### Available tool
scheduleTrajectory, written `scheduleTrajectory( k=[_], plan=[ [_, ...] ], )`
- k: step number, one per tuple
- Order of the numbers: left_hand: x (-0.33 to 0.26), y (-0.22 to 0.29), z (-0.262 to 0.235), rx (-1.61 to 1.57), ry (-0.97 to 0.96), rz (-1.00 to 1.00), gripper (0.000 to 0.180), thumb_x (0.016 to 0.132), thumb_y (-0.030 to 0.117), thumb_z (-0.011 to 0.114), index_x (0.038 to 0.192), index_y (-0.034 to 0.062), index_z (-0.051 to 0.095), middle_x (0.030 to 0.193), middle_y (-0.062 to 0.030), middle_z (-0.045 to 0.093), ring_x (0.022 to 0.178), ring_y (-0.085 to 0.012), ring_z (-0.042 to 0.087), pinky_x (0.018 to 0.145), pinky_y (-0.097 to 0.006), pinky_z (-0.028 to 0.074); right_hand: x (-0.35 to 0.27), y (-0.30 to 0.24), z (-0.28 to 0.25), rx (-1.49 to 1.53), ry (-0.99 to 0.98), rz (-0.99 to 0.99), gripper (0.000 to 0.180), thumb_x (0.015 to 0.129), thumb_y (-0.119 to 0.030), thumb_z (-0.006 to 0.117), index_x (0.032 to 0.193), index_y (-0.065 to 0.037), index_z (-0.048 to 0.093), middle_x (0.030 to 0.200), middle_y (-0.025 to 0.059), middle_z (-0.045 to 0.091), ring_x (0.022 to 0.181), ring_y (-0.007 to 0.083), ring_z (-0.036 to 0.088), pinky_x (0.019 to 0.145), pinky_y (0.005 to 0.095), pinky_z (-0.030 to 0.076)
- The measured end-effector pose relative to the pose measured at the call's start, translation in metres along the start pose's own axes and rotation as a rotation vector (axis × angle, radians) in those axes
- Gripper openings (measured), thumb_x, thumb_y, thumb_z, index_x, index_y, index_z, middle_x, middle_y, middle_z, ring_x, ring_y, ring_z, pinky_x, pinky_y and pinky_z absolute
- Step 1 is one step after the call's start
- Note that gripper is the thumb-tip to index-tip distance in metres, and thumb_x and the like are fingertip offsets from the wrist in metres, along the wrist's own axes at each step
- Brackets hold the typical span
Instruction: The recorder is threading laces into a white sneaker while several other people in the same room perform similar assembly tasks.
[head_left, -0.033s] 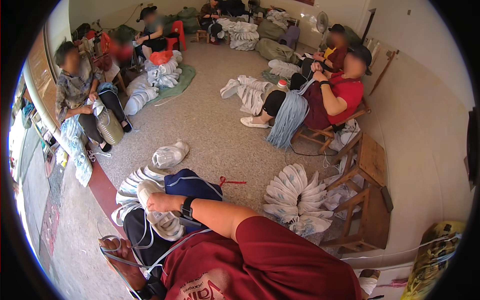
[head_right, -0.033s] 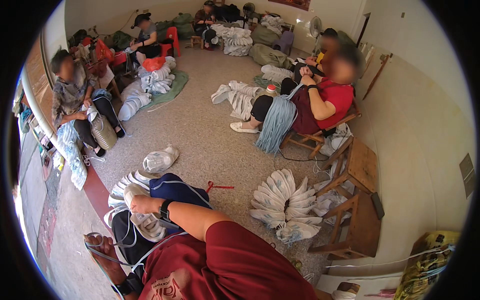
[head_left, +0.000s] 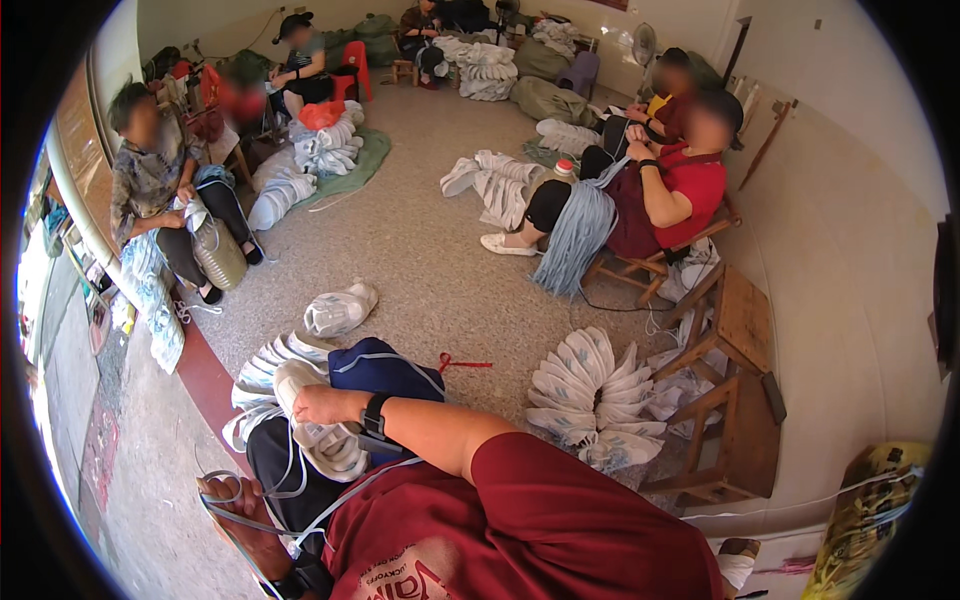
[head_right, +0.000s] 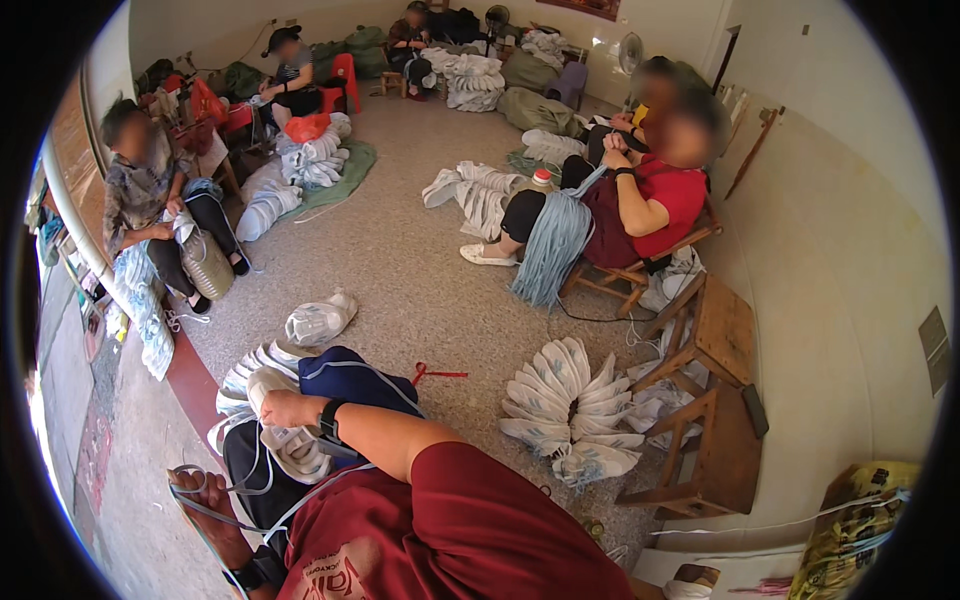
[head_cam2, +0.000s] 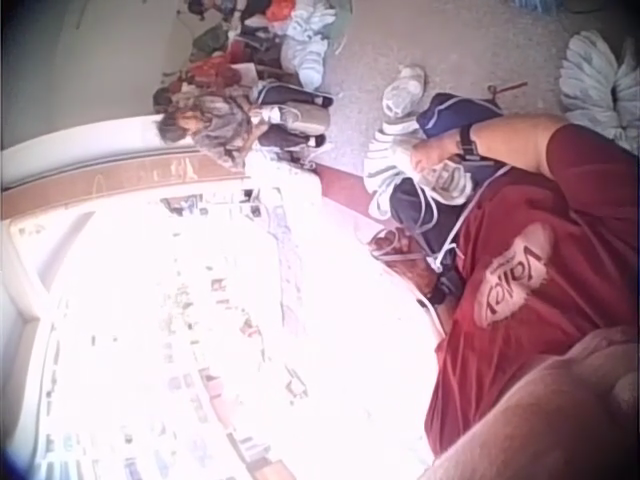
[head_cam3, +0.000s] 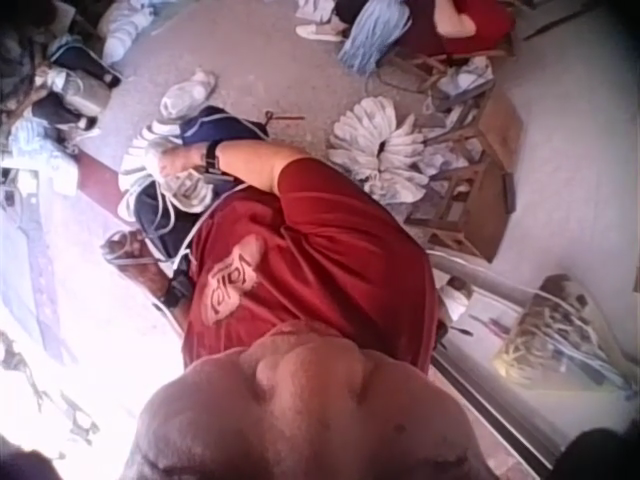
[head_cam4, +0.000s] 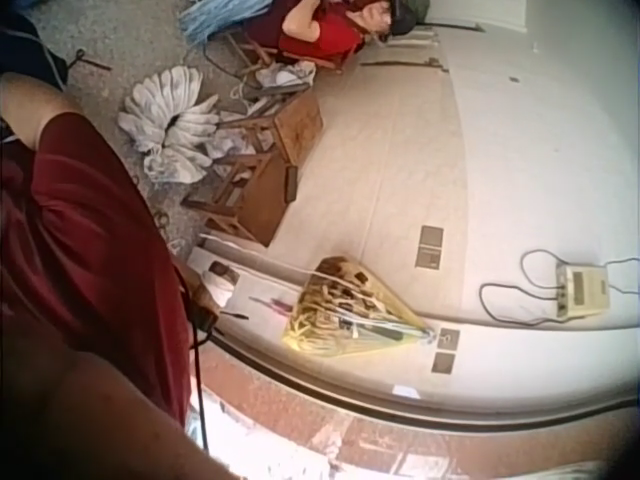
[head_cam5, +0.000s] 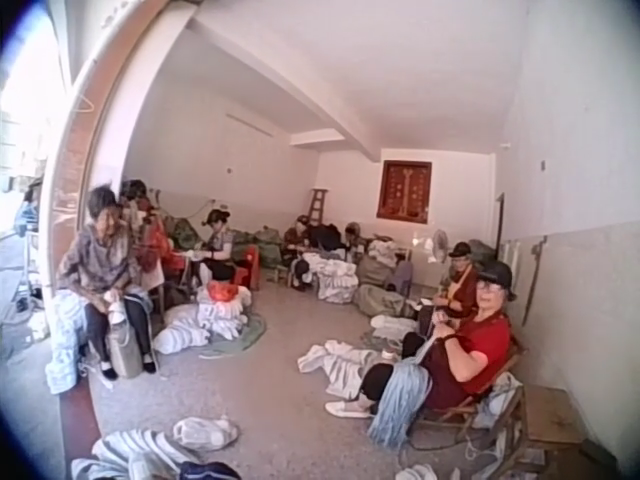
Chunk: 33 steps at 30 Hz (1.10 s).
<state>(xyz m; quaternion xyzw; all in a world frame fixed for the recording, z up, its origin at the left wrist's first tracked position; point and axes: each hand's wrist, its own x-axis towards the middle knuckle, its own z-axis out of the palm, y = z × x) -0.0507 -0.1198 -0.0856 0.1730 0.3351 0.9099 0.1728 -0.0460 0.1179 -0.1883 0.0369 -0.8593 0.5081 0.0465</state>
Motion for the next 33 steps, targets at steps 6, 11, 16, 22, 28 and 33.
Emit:
scheduleTrajectory(
  k=[6, 11, 16, 22, 28, 33],
  plan=[
    [0.003, -0.004, 0.001, -0.016, -0.087, -0.008, 0.032, 0.097, 0.028, 0.039, 0.070, 0.0140, 0.033, 0.053, 0.0037, 0.026, 0.042, -0.0066, 0.024, 0.051, -0.025, 0.033, 0.001, 0.004, -0.006, -0.099, 0.008, -0.067, 0.019, 0.077, -0.018, 0.058, 0.078, 0.001, 0.064, 0.074, 0.0189, 0.062, 0.070, 0.0318, 0.061, 0.067, 0.0371, 0.046],
    [0.004, -0.009, 0.007, -0.001, -0.027, 0.005, 0.033, 0.097, 0.029, 0.039, 0.069, 0.0144, 0.032, 0.052, 0.0038, 0.025, 0.042, -0.0065, 0.024, 0.049, -0.024, 0.031, -0.001, 0.004, -0.011, -0.112, 0.036, -0.101, 0.020, 0.078, -0.019, 0.058, 0.077, 0.000, 0.063, 0.073, 0.0193, 0.062, 0.069, 0.0319, 0.061, 0.066, 0.0375, 0.045],
    [0.001, -0.006, 0.007, 0.017, 0.013, 0.002, 0.033, 0.097, 0.030, 0.039, 0.069, 0.0143, 0.033, 0.052, 0.0038, 0.025, 0.042, -0.0067, 0.023, 0.049, -0.024, 0.030, -0.002, 0.001, -0.008, -0.078, 0.039, -0.094, 0.020, 0.078, -0.019, 0.059, 0.076, 0.000, 0.063, 0.073, 0.0188, 0.062, 0.069, 0.0313, 0.061, 0.066, 0.0374, 0.045],
    [0.003, -0.002, 0.005, 0.018, 0.016, -0.005, 0.033, 0.097, 0.030, 0.040, 0.069, 0.0140, 0.034, 0.052, 0.0038, 0.026, 0.043, -0.0068, 0.024, 0.049, -0.024, 0.031, 0.000, 0.001, -0.004, -0.042, 0.060, -0.069, 0.018, 0.077, -0.018, 0.060, 0.075, -0.001, 0.063, 0.072, 0.0184, 0.062, 0.068, 0.0308, 0.061, 0.064, 0.0373, 0.045],
    [0.000, 0.001, 0.008, 0.028, 0.065, 0.002, 0.032, 0.097, 0.029, 0.040, 0.069, 0.0142, 0.035, 0.052, 0.0038, 0.026, 0.042, -0.0068, 0.024, 0.049, -0.023, 0.031, 0.002, -0.001, -0.002, -0.076, 0.054, -0.094, 0.019, 0.077, -0.018, 0.058, 0.075, 0.000, 0.063, 0.072, 0.0188, 0.062, 0.068, 0.0307, 0.061, 0.064, 0.0376, 0.045],
    [-0.005, 0.005, -0.020, -0.026, -0.223, -0.046, 0.025, 0.096, 0.028, 0.039, 0.074, 0.0170, 0.042, 0.055, 0.0059, 0.028, 0.045, -0.0060, 0.025, 0.056, -0.026, 0.034, 0.000, 0.000, -0.001, -0.113, -0.049, -0.225, 0.019, 0.078, -0.016, 0.052, 0.077, 0.001, 0.062, 0.073, 0.0191, 0.061, 0.067, 0.0315, 0.060, 0.063, 0.0386, 0.046]
  ],
)
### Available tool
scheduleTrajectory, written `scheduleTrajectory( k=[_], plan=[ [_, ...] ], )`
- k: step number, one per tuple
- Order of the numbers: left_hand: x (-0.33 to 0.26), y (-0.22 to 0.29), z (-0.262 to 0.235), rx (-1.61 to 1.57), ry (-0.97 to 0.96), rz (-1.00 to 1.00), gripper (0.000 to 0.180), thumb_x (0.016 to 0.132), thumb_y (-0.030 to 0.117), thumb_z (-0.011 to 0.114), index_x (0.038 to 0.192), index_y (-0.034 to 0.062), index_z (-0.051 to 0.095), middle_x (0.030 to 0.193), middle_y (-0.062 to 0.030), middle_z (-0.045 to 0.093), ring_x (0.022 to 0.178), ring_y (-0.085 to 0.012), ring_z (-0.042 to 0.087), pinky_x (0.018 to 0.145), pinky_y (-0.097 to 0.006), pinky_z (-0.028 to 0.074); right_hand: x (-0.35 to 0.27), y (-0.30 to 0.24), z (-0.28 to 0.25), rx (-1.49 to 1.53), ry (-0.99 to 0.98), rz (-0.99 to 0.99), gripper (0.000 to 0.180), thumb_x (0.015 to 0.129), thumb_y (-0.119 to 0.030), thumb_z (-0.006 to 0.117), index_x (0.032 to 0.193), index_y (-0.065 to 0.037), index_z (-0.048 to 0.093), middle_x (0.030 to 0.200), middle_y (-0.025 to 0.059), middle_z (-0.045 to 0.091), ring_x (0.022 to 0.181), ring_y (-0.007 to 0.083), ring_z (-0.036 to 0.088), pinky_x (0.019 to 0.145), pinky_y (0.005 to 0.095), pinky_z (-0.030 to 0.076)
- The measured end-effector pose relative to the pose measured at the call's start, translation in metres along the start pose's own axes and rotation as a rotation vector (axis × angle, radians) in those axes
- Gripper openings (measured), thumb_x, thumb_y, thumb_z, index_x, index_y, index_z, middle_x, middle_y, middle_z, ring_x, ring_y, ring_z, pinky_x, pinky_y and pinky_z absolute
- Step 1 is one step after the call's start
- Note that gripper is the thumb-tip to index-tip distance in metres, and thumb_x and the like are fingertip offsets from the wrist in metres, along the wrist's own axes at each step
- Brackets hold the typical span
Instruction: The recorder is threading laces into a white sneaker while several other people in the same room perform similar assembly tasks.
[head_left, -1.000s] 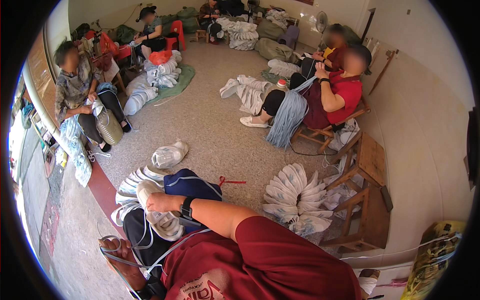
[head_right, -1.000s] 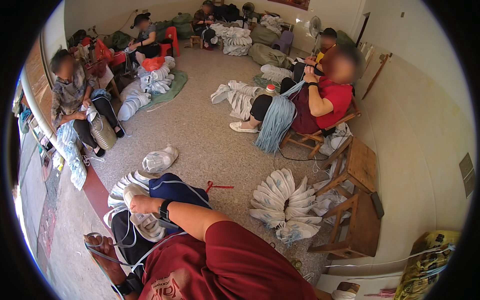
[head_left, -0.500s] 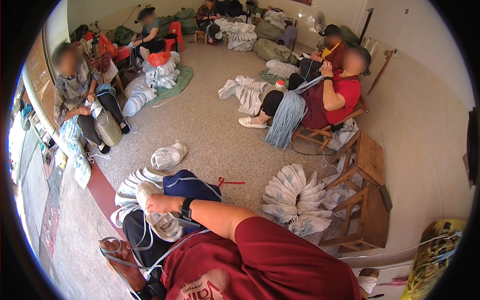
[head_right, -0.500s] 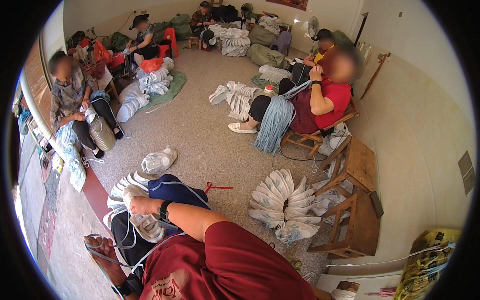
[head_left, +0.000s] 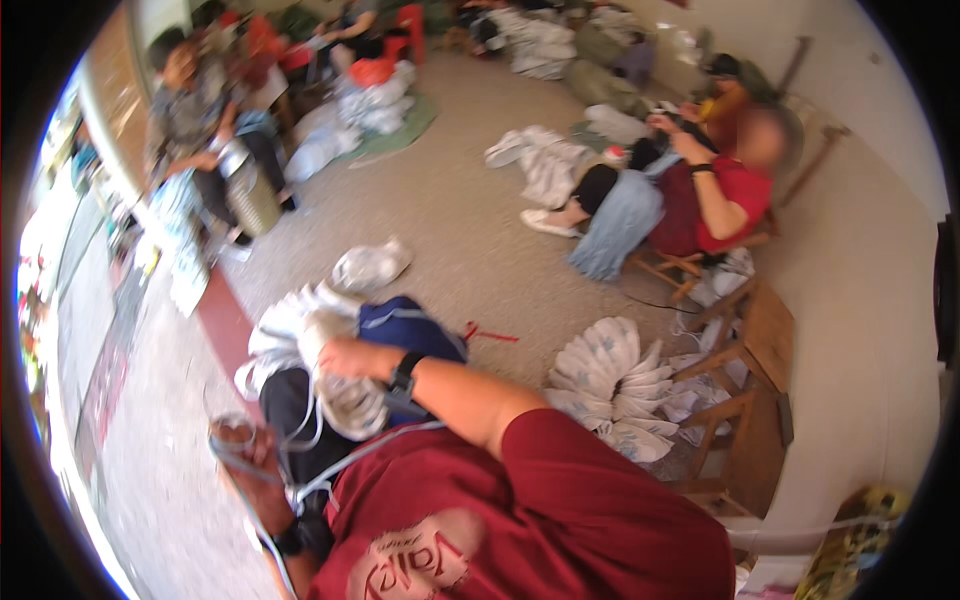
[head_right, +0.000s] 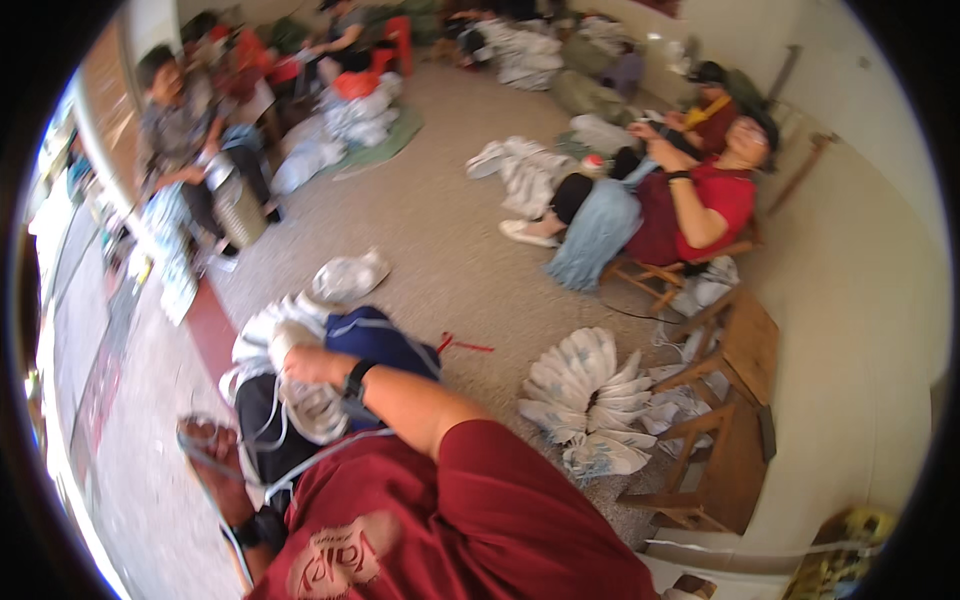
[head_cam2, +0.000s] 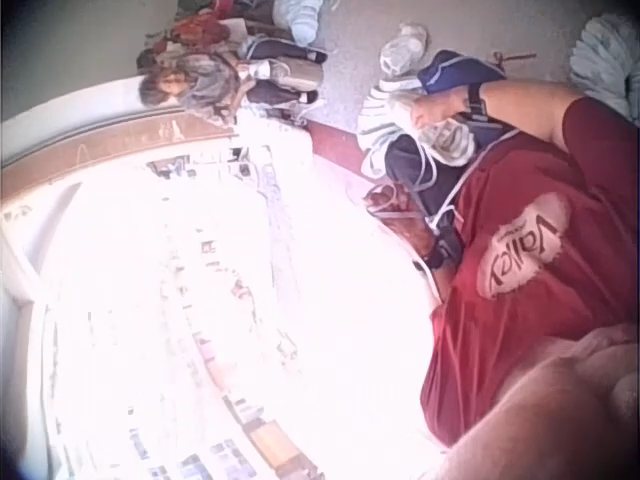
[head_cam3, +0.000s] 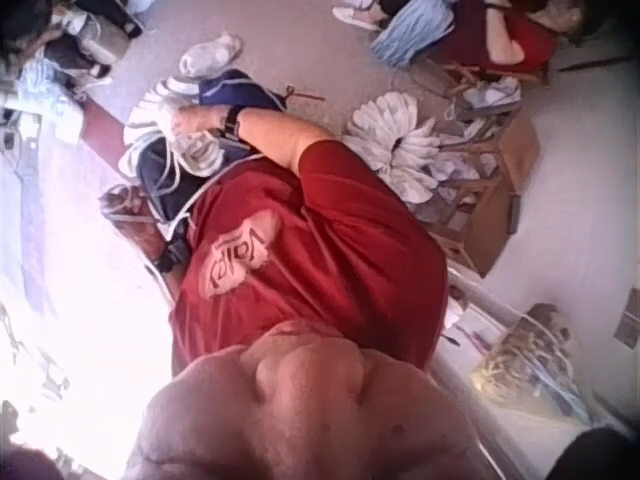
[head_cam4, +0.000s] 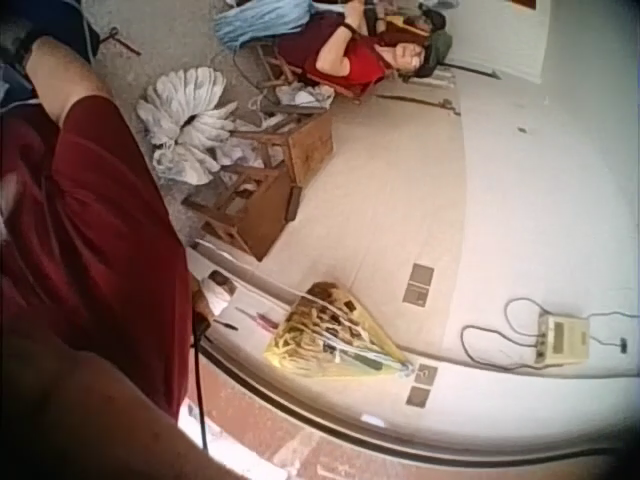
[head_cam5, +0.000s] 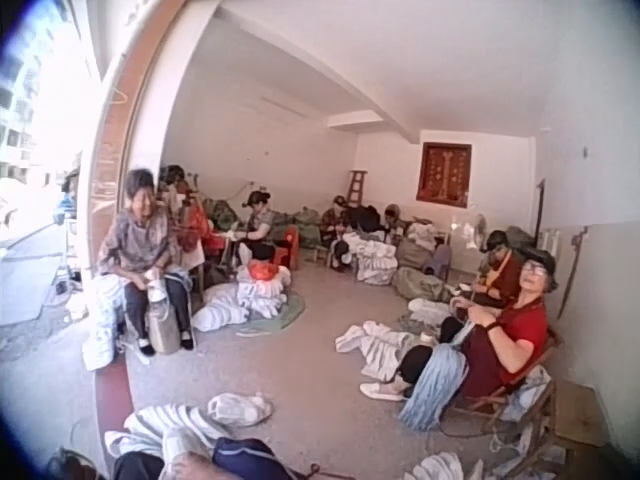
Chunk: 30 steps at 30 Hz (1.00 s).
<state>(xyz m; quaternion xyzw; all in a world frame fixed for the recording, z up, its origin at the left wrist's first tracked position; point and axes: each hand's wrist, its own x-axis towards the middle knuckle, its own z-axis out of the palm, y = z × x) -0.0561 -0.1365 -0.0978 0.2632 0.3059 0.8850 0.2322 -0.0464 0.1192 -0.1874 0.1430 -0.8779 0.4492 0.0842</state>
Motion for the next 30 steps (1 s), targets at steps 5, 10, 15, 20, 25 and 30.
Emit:
scheduleTrajectory(
  k=[5, 10, 15, 20, 25, 30],
  plan=[
    [0.026, -0.009, 0.036, 0.026, 0.086, -0.051, 0.041, 0.096, 0.033, 0.039, 0.059, 0.0167, 0.030, 0.051, 0.0043, 0.023, 0.045, -0.0079, 0.023, 0.054, -0.027, 0.031, -0.010, 0.005, -0.037, 0.129, -0.102, 0.241, 0.022, 0.084, -0.017, 0.054, 0.089, 0.002, 0.064, 0.082, 0.0122, 0.066, 0.076, 0.0156, 0.059, 0.073, 0.0286, 0.046],
    [0.012, 0.004, 0.044, 0.110, 0.260, -0.024, 0.046, 0.096, 0.037, 0.040, 0.057, 0.0156, 0.030, 0.050, 0.0040, 0.024, 0.045, -0.0082, 0.024, 0.057, -0.029, 0.034, 0.001, -0.006, -0.030, 0.371, -0.200, 0.454, 0.019, 0.084, -0.015, 0.059, 0.090, 0.001, 0.066, 0.079, 0.0050, 0.065, 0.074, 0.0106, 0.056, 0.070, 0.0262, 0.045],
    [0.010, 0.003, 0.036, 0.011, 0.295, -0.048, 0.045, 0.096, 0.037, 0.040, 0.057, 0.0159, 0.031, 0.051, 0.0038, 0.025, 0.045, -0.0081, 0.023, 0.057, -0.029, 0.034, 0.002, -0.010, -0.026, 0.427, -0.200, 0.490, 0.018, 0.084, -0.014, 0.058, 0.090, 0.002, 0.066, 0.079, 0.0042, 0.064, 0.073, 0.0098, 0.056, 0.069, 0.0255, 0.045],
    [0.008, 0.004, 0.027, 0.070, 0.197, -0.027, 0.036, 0.088, 0.046, 0.052, 0.070, 0.0179, 0.038, 0.057, 0.0062, 0.027, 0.048, -0.0068, 0.026, 0.060, -0.030, 0.036, 0.002, -0.014, -0.029, 0.404, -0.187, 0.496, 0.017, 0.084, -0.013, 0.058, 0.090, 0.002, 0.066, 0.079, 0.0037, 0.064, 0.073, 0.0102, 0.057, 0.069, 0.0257, 0.045],
    [0.010, 0.004, 0.037, 0.000, 0.281, -0.038, 0.043, 0.094, 0.039, 0.044, 0.059, 0.0169, 0.032, 0.052, 0.0046, 0.025, 0.046, -0.0075, 0.023, 0.059, -0.029, 0.034, 0.002, -0.010, -0.028, 0.454, -0.180, 0.528, 0.017, 0.084, -0.013, 0.059, 0.090, 0.002, 0.065, 0.080, 0.0035, 0.064, 0.074, 0.0103, 0.057, 0.070, 0.0256, 0.045],
    [0.008, 0.000, 0.023, 0.025, 0.210, -0.025, 0.039, 0.091, 0.043, 0.048, 0.066, 0.0170, 0.035, 0.054, 0.0053, 0.026, 0.047, -0.0072, 0.025, 0.059, -0.030, 0.035, 0.000, -0.007, -0.028, 0.439, -0.181, 0.513, 0.017, 0.084, -0.013, 0.059, 0.091, 0.002, 0.066, 0.081, 0.0036, 0.064, 0.074, 0.0106, 0.057, 0.070, 0.0259, 0.046]
  ],
)
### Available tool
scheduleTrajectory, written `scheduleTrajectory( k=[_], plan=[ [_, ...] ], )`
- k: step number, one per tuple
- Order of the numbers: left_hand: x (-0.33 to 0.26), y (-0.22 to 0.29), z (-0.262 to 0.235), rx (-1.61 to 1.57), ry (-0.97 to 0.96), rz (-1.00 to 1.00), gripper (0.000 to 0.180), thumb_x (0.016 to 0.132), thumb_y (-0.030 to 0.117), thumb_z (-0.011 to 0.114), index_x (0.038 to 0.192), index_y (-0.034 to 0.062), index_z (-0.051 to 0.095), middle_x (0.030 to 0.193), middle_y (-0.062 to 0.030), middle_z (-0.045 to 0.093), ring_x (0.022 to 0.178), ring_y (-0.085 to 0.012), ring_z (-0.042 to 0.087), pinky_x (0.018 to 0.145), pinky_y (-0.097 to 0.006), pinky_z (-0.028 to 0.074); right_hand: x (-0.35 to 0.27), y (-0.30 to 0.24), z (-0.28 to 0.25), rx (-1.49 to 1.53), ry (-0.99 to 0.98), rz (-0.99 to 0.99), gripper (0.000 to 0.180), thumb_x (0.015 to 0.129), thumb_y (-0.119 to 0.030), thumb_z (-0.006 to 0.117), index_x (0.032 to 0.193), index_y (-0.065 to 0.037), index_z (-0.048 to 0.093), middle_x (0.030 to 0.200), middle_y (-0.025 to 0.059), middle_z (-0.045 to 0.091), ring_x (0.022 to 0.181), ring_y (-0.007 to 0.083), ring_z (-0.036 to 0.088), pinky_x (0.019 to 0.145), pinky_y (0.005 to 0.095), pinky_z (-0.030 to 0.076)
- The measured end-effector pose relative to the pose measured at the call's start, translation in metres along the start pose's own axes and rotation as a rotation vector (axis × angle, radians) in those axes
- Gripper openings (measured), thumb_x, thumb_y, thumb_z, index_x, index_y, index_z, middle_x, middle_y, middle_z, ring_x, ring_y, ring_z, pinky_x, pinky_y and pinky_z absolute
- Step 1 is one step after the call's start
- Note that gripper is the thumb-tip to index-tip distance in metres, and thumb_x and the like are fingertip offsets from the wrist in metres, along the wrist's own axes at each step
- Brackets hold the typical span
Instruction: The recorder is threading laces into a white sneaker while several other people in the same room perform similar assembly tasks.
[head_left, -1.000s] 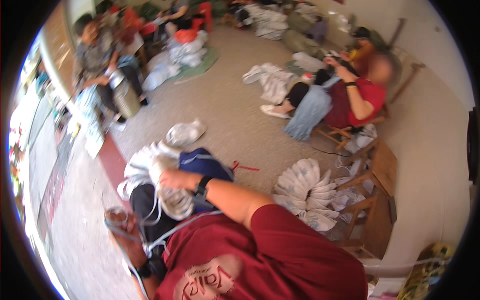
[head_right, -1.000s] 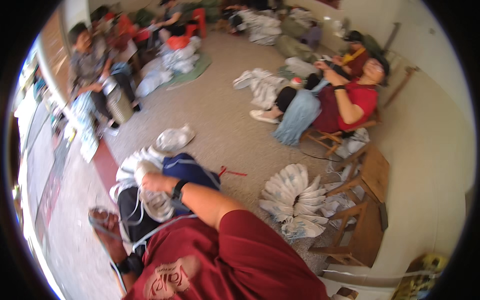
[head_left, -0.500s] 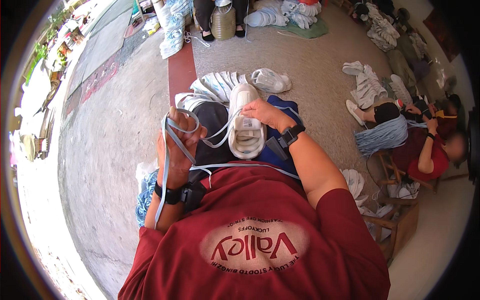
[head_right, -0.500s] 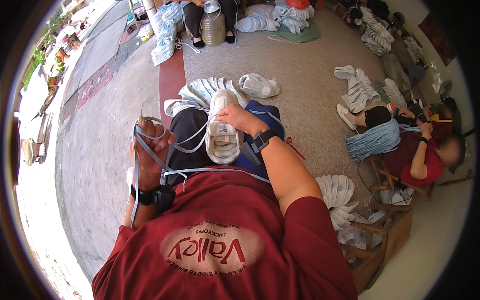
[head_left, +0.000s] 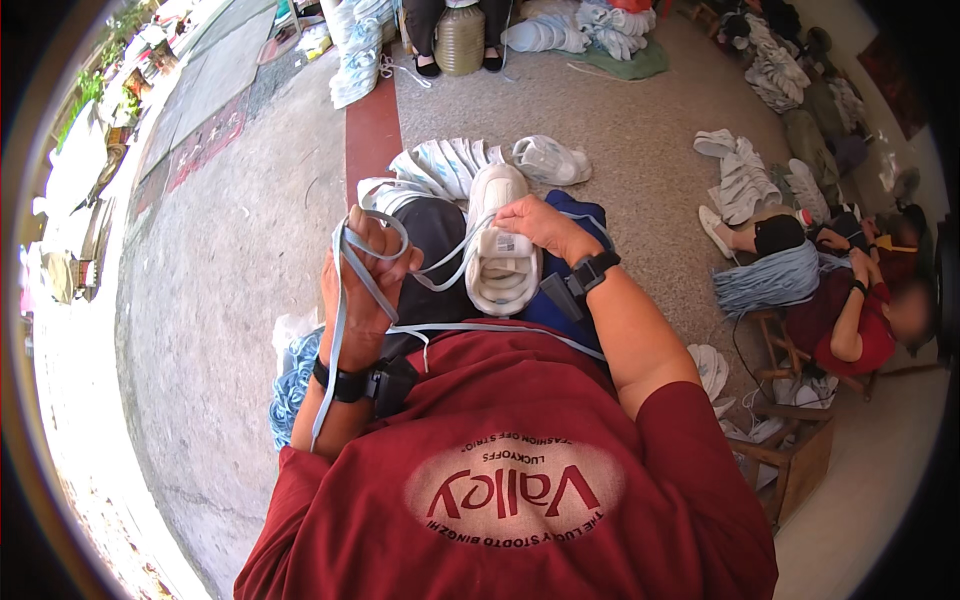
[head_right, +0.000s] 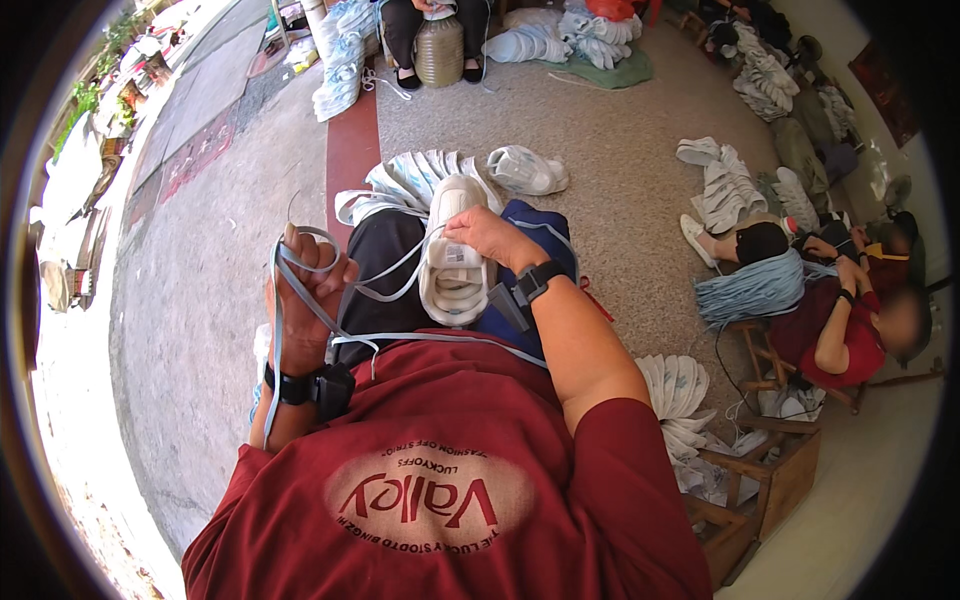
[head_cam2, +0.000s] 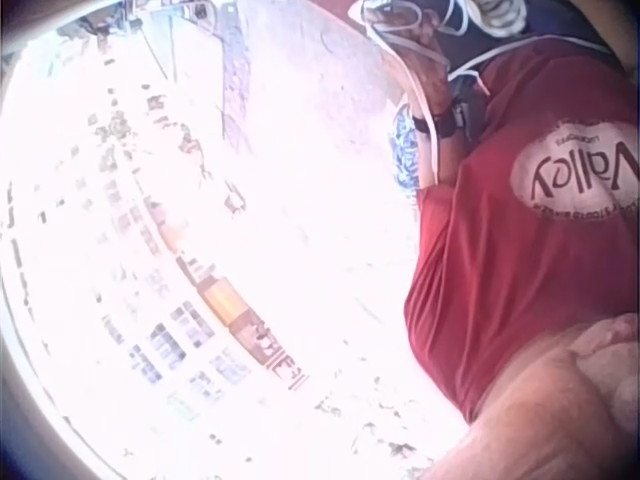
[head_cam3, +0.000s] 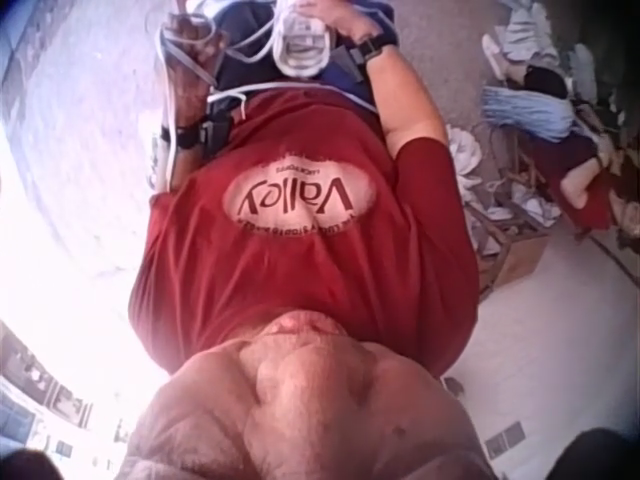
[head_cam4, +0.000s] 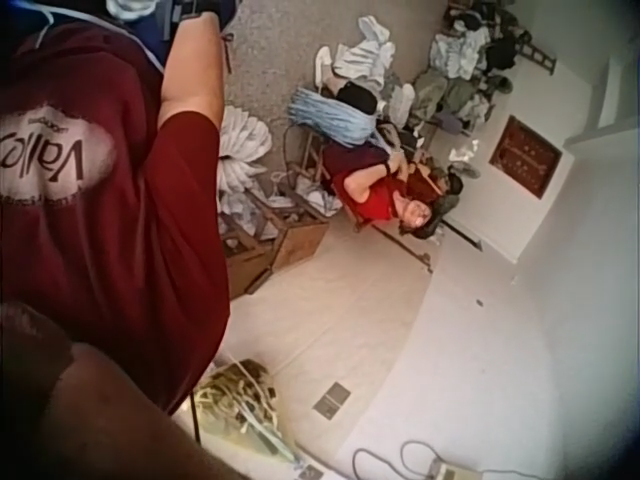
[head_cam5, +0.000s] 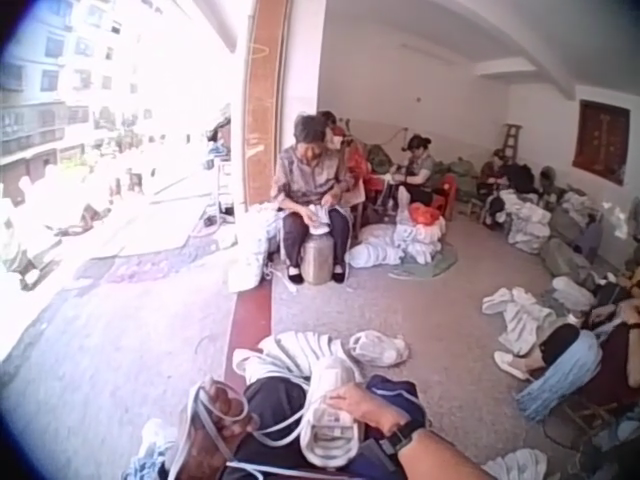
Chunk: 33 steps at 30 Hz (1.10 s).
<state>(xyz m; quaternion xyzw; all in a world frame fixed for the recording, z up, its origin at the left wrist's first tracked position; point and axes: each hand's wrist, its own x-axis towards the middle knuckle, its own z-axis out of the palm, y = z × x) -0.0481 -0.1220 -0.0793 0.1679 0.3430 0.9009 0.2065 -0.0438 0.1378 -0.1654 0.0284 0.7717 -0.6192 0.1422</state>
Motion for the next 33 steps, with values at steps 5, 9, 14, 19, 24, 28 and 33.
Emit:
scheduleTrajectory(
  k=[5, 9, 14, 19, 24, 28, 33],
  plan=[
    [-0.001, 0.000, 0.009, -0.030, 0.071, -0.008, 0.044, 0.095, 0.039, 0.042, 0.059, 0.0161, 0.031, 0.051, 0.0042, 0.023, 0.046, -0.0076, 0.023, 0.058, -0.029, 0.034, 0.001, 0.004, -0.001, -0.009, 0.002, 0.004, 0.018, 0.084, -0.013, 0.059, 0.092, 0.002, 0.066, 0.081, 0.0039, 0.065, 0.074, 0.0109, 0.057, 0.070, 0.0262, 0.046],
    [-0.001, 0.001, 0.010, -0.023, 0.082, -0.019, 0.043, 0.095, 0.039, 0.042, 0.059, 0.0167, 0.032, 0.052, 0.0046, 0.023, 0.046, -0.0076, 0.023, 0.059, -0.030, 0.034, 0.001, 0.001, -0.001, -0.022, -0.009, -0.018, 0.018, 0.084, -0.013, 0.059, 0.092, 0.002, 0.066, 0.081, 0.0039, 0.065, 0.074, 0.0110, 0.057, 0.070, 0.0263, 0.046],
    [0.000, 0.002, 0.011, -0.022, 0.080, -0.011, 0.042, 0.094, 0.040, 0.043, 0.060, 0.0171, 0.032, 0.052, 0.0049, 0.023, 0.046, -0.0078, 0.024, 0.059, -0.030, 0.033, -0.001, -0.004, 0.001, -0.017, 0.006, -0.015, 0.019, 0.084, -0.013, 0.059, 0.093, 0.002, 0.065, 0.081, 0.0042, 0.065, 0.074, 0.0111, 0.057, 0.070, 0.0263, 0.046],
    [0.001, 0.005, 0.010, -0.013, 0.086, -0.020, 0.043, 0.094, 0.039, 0.042, 0.060, 0.0167, 0.033, 0.052, 0.0046, 0.024, 0.046, -0.0079, 0.024, 0.058, -0.030, 0.033, -0.010, -0.007, 0.002, -0.050, -0.047, -0.044, 0.015, 0.084, -0.013, 0.060, 0.091, -0.001, 0.065, 0.085, 0.0007, 0.064, 0.079, 0.0076, 0.056, 0.073, 0.0222, 0.045],
    [0.006, 0.018, 0.007, 0.062, -0.025, 0.073, 0.035, 0.088, 0.047, 0.051, 0.074, 0.0174, 0.038, 0.055, 0.0062, 0.025, 0.048, -0.0065, 0.026, 0.059, -0.029, 0.037, -0.050, -0.008, 0.028, -0.445, -0.054, -0.335, 0.013, 0.074, -0.014, 0.068, 0.084, -0.006, 0.063, 0.083, 0.0061, 0.058, 0.082, 0.0192, 0.057, 0.075, 0.0307, 0.045],
    [0.012, 0.035, 0.029, 0.017, 0.016, 0.113, 0.041, 0.094, 0.040, 0.043, 0.061, 0.0163, 0.033, 0.051, 0.0046, 0.024, 0.046, -0.0078, 0.023, 0.057, -0.029, 0.033, -0.060, 0.006, 0.047, -0.922, 0.075, -0.610, 0.010, 0.070, -0.011, 0.063, 0.079, -0.010, 0.060, 0.081, 0.0095, 0.051, 0.080, 0.0281, 0.053, 0.070, 0.0380, 0.044],
    [0.013, 0.039, 0.049, -0.041, -0.176, 0.088, 0.048, 0.095, 0.039, 0.038, 0.055, 0.0151, 0.028, 0.048, 0.0034, 0.025, 0.044, -0.0088, 0.024, 0.055, -0.029, 0.030, -0.052, 0.003, 0.047, -1.132, 0.074, -0.626, 0.006, 0.073, -0.013, 0.055, 0.076, -0.013, 0.060, 0.077, 0.0106, 0.053, 0.078, 0.0264, 0.053, 0.072, 0.0361, 0.042]
  ],
)
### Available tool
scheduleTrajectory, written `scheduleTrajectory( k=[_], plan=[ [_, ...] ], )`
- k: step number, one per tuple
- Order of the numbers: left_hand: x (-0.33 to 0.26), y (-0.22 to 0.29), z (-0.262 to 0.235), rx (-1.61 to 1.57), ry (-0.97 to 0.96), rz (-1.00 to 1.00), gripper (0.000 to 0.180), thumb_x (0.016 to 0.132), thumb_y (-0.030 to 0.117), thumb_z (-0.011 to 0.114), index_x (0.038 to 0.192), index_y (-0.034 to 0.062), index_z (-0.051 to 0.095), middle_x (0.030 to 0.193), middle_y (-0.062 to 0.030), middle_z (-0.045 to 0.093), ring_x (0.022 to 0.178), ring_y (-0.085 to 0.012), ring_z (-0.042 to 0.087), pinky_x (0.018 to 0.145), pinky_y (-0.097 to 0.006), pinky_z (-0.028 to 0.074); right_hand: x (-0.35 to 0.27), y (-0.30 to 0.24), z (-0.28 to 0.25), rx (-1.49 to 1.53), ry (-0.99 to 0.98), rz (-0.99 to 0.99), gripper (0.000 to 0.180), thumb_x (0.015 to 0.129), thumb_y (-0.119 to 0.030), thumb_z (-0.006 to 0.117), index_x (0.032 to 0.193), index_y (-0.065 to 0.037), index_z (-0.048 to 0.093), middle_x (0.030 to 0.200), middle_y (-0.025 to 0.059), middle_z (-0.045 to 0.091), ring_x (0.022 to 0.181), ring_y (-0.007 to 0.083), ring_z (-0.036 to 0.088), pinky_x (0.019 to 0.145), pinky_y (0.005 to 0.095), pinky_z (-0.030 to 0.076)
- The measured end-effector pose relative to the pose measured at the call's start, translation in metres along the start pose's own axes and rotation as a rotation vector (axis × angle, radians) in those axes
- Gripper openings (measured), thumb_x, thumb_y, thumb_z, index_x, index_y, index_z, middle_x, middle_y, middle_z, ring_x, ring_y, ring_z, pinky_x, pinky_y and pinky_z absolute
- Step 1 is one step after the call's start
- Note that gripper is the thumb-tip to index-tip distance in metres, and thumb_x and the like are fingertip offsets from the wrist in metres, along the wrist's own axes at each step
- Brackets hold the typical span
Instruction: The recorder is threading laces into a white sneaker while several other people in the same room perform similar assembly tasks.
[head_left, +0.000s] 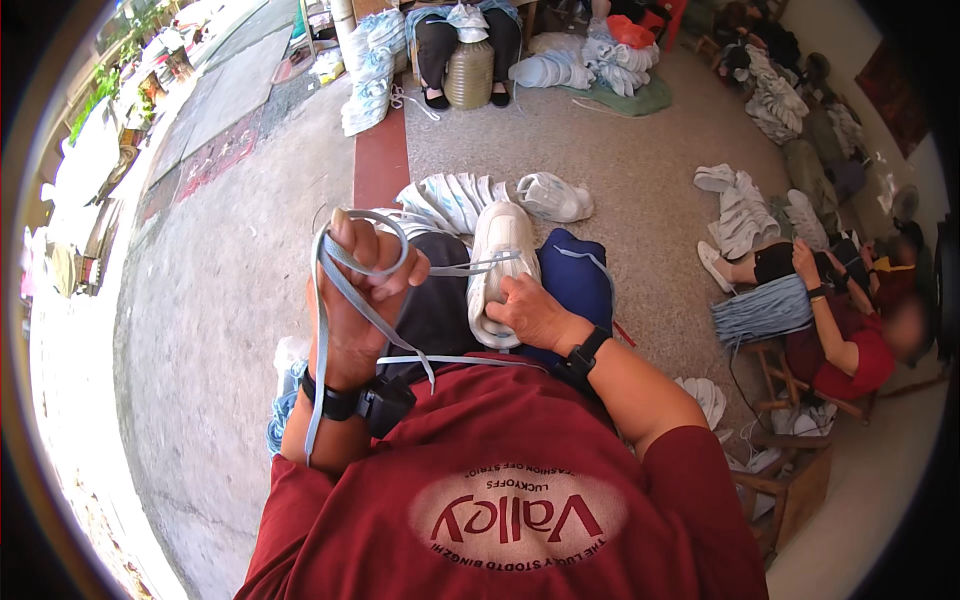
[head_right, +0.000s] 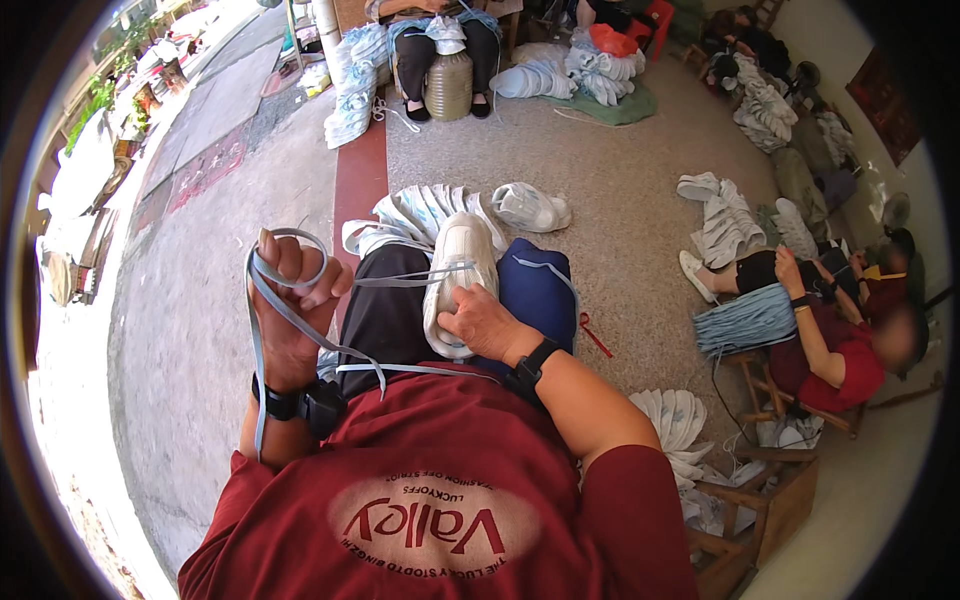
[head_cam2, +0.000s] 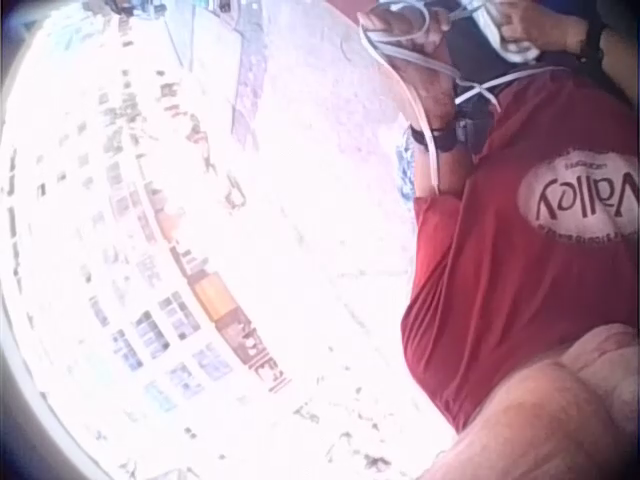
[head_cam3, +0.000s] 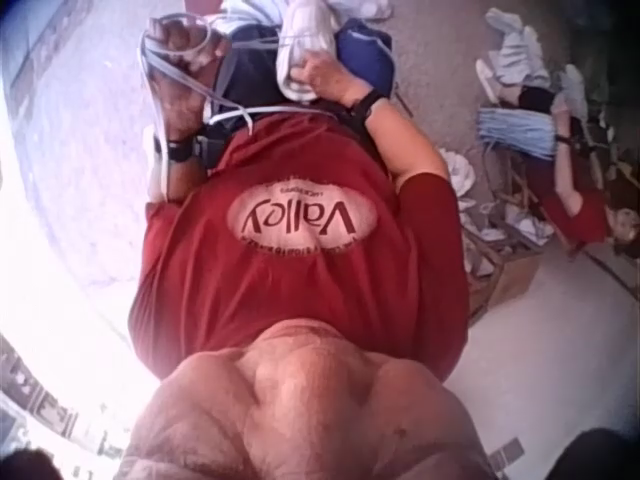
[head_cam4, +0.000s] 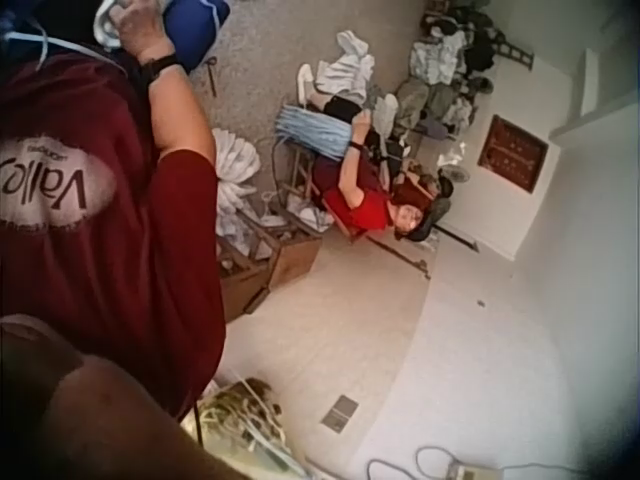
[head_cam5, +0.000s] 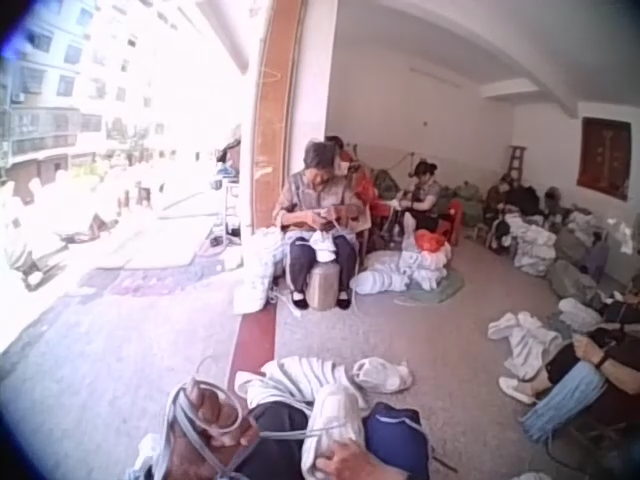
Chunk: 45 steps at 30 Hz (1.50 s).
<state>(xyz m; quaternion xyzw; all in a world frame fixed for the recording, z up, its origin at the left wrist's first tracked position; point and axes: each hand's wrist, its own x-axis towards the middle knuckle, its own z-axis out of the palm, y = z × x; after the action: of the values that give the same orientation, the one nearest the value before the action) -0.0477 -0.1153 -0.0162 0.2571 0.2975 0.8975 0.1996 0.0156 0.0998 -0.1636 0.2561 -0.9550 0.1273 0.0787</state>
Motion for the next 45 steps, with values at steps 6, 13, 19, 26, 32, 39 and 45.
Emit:
scheduleTrajectory(
  k=[6, 13, 19, 26, 32, 39, 45],
  plan=[
    [0.001, -0.016, 0.005, 0.048, -0.048, -0.044, 0.044, 0.094, 0.037, 0.041, 0.059, 0.0117, 0.036, 0.050, 0.0024, 0.031, 0.046, -0.0100, 0.028, 0.055, -0.030, 0.033, 0.011, 0.019, 0.016, -0.034, 0.075, -0.032, 0.007, 0.073, -0.015, 0.056, 0.078, -0.013, 0.062, 0.082, 0.0104, 0.053, 0.077, 0.0279, 0.053, 0.072, 0.0363, 0.043],
    [-0.013, -0.029, 0.015, 0.117, -0.468, -0.182, 0.038, 0.089, 0.028, 0.055, 0.064, 0.0009, 0.048, 0.060, -0.0021, 0.045, 0.055, -0.0134, 0.038, 0.051, -0.030, 0.032, 0.009, 0.023, 0.001, 0.485, 0.278, 0.099, 0.030, 0.073, -0.022, 0.064, 0.095, -0.003, 0.062, 0.088, 0.0190, 0.057, 0.087, 0.0362, 0.054, 0.080, 0.0409, 0.044],
    [-0.022, -0.056, 0.042, 0.375, -0.823, -0.241, 0.039, 0.090, 0.030, 0.052, 0.066, 0.0010, 0.045, 0.062, -0.0096, 0.045, 0.057, -0.0260, 0.043, 0.055, -0.038, 0.034, 0.016, -0.009, -0.029, 0.484, 0.379, 0.068, 0.016, 0.071, -0.012, 0.067, 0.081, -0.001, 0.060, 0.084, 0.0143, 0.060, 0.086, 0.0339, 0.055, 0.078, 0.0417, 0.046],
    [-0.017, -0.001, 0.009, 0.528, -0.492, 0.185, 0.039, 0.091, 0.036, 0.048, 0.066, 0.0067, 0.052, 0.079, -0.0132, 0.053, 0.073, -0.0285, 0.052, 0.072, -0.043, 0.041, -0.054, 0.036, -0.083, 1.334, 0.833, 0.387, 0.024, 0.087, -0.019, 0.057, 0.068, -0.005, 0.052, 0.064, 0.0025, 0.049, 0.060, 0.0140, 0.044, 0.055, 0.0258, 0.035],
    [-0.071, 0.062, -0.116, -0.169, 0.223, 0.191, 0.044, 0.097, 0.035, 0.035, 0.060, 0.0109, 0.035, 0.069, -0.0044, 0.041, 0.059, -0.0147, 0.038, 0.053, -0.026, 0.036, -0.180, 0.080, -0.057, 1.851, 1.380, 0.509, 0.030, 0.092, -0.031, 0.047, 0.072, -0.008, 0.047, 0.064, 0.0016, 0.043, 0.058, 0.0132, 0.039, 0.050, 0.0265, 0.032],
    [-0.217, 0.039, -0.329, -0.093, 1.227, -0.096, 0.043, 0.094, 0.041, 0.040, 0.065, 0.0095, 0.044, 0.072, -0.0088, 0.055, 0.066, -0.0191, 0.054, 0.054, -0.028, 0.046, -0.336, 0.086, 0.025, 1.611, 1.026, 1.772, 0.021, 0.091, -0.022, 0.048, 0.075, -0.008, 0.045, 0.065, 0.0049, 0.046, 0.054, 0.0179, 0.047, 0.045, 0.0263, 0.037],
    [-0.181, -0.006, -0.282, 1.430, 0.570, -1.179, 0.036, 0.085, 0.034, 0.055, 0.071, 0.0006, 0.059, 0.071, -0.0171, 0.062, 0.065, -0.0323, 0.062, 0.059, -0.041, 0.051, -0.197, 0.054, -0.037, 0.214, -0.409, 1.153, 0.027, 0.077, -0.024, 0.060, 0.082, 0.003, 0.061, 0.077, 0.0242, 0.059, 0.074, 0.0401, 0.058, 0.066, 0.0454, 0.045]
  ],
)
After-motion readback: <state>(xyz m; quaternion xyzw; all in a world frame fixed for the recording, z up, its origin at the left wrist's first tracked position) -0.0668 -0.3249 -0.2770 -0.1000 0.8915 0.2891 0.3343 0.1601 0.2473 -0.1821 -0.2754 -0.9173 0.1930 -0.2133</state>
